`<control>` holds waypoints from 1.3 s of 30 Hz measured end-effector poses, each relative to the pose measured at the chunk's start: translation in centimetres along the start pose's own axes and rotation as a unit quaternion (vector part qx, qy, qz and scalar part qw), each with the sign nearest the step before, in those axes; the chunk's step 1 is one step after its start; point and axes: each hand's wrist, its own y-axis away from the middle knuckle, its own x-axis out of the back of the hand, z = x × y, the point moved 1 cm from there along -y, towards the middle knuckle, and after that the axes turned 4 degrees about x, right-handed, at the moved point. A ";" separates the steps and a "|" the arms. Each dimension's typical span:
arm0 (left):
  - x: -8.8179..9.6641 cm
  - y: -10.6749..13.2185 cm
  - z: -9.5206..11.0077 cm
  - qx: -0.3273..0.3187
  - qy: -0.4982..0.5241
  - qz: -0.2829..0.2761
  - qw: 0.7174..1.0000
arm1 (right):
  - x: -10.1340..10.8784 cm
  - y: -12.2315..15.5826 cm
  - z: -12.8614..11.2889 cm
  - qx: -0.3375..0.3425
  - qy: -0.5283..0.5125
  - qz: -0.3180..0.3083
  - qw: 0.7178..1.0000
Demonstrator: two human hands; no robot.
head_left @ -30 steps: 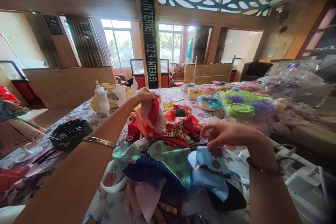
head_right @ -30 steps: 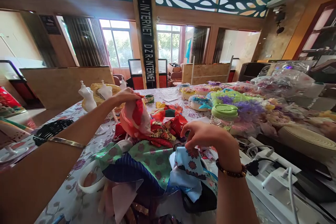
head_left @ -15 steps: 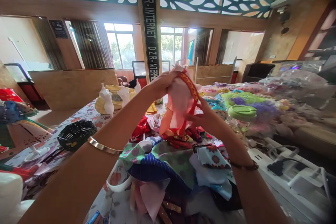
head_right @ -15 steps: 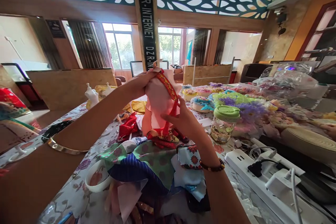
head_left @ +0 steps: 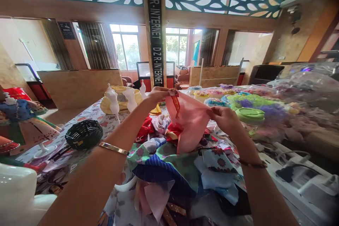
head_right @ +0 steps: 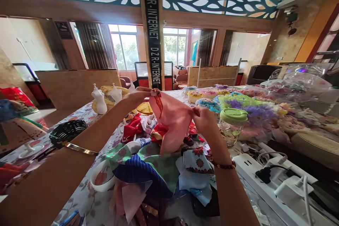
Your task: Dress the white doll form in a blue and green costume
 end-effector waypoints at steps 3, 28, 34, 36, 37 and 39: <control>0.2 0.0 -0.8 0.017 0.001 -0.012 1.000 | -0.3 -0.2 0.6 -0.034 0.017 -0.012 0.999; 2.8 -1.2 -3.8 0.035 -0.109 0.181 0.977 | 1.0 1.8 -2.0 0.054 -0.120 -0.455 0.881; 3.2 -1.8 -6.7 0.097 -0.288 0.145 0.942 | 1.7 2.2 -2.9 0.017 -0.089 -0.499 0.862; 2.5 -2.0 -7.7 0.096 -0.331 0.097 0.934 | 1.5 2.3 -2.9 -0.003 -0.099 -0.517 0.850; 1.9 -2.0 -8.3 0.089 -0.349 0.068 0.930 | 1.4 2.3 -2.9 -0.013 -0.107 -0.528 0.842; 0.4 -1.9 -9.6 0.071 -0.380 -0.002 0.922 | 1.3 2.4 -2.9 -0.027 -0.119 -0.538 0.834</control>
